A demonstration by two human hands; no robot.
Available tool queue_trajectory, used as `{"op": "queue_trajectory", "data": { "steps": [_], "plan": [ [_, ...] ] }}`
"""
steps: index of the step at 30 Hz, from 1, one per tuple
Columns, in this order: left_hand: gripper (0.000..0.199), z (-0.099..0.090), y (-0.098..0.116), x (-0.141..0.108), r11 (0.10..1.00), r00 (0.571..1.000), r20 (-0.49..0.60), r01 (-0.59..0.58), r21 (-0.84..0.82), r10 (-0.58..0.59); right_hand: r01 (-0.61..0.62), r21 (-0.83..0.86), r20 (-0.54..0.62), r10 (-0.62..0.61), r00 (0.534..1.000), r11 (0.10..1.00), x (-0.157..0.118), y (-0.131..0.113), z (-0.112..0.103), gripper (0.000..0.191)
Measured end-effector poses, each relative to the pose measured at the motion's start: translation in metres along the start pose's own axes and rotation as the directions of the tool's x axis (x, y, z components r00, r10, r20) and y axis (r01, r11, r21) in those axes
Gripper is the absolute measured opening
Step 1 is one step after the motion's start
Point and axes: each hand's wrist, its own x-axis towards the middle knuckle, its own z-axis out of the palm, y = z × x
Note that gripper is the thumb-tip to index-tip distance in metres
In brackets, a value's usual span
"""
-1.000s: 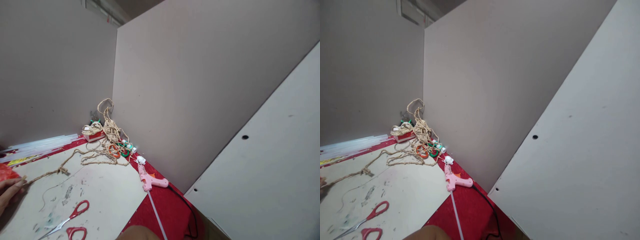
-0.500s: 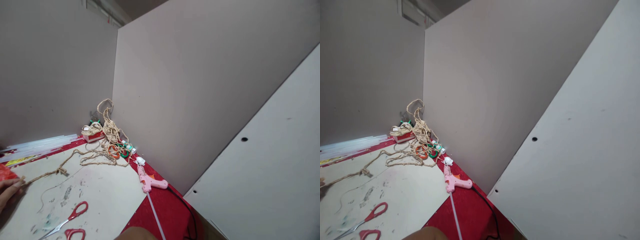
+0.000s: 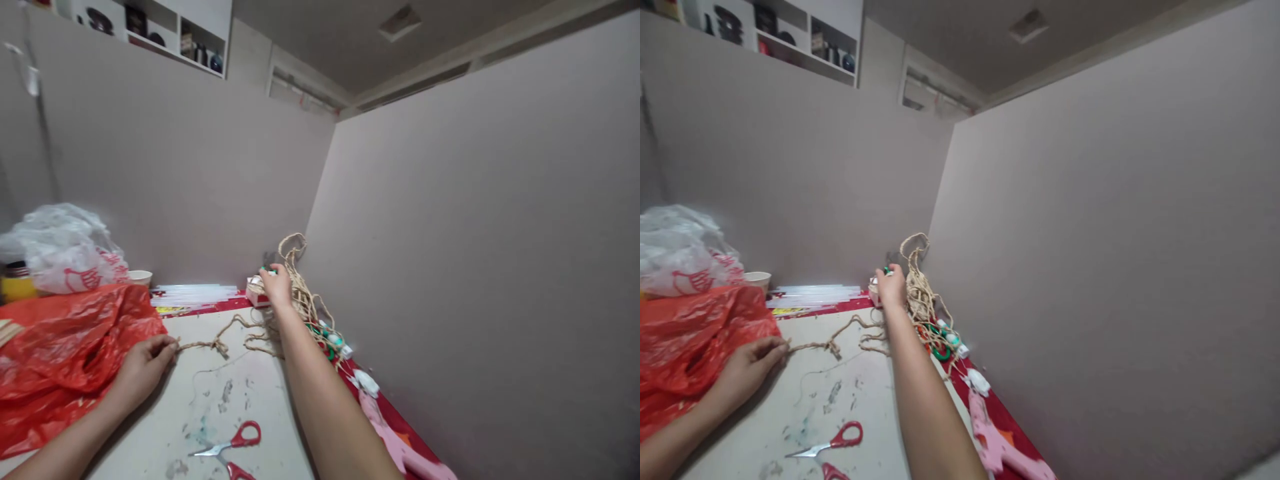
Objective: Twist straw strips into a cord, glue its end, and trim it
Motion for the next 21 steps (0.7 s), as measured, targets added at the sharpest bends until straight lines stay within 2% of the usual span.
{"op": "queue_trajectory", "data": {
  "steps": [5,8,11,14,17,19,21],
  "plan": [
    [0.033,0.001,0.003,-0.003,1.0,1.0,0.003,-0.012,-0.008,0.012,-0.042,-0.054,0.122,0.048,0.991,0.998,0.011,0.034,0.01,0.031],
    [0.032,0.002,0.006,-0.004,1.0,1.0,0.007,0.004,-0.006,-0.004,-0.078,-0.027,0.132,0.081,0.988,0.997,0.012,0.046,0.019,0.028],
    [0.031,0.002,0.006,-0.005,1.0,1.0,0.012,0.004,-0.016,-0.004,-0.107,0.065,0.094,0.1,0.99,0.992,0.016,0.05,0.022,0.027],
    [0.031,0.002,0.003,-0.004,1.0,1.0,0.021,-0.008,-0.022,0.009,-0.102,0.233,0.063,0.09,0.994,0.967,0.022,0.048,0.017,0.024],
    [0.031,0.003,-0.005,-0.002,0.999,1.0,0.015,-0.014,-0.037,0.014,-0.099,0.45,0.099,0.061,0.993,0.888,0.026,0.04,0.006,0.024],
    [0.031,0.004,-0.01,-0.001,0.999,1.0,0.012,-0.011,-0.051,0.012,-0.119,0.592,0.186,0.008,0.983,0.797,0.025,0.031,-0.004,0.027],
    [0.03,0.006,-0.013,0.0,0.998,1.0,0.015,-0.013,-0.069,0.014,-0.163,0.701,0.306,-0.087,0.948,0.695,0.02,0.02,-0.014,0.024]
  ]
}}
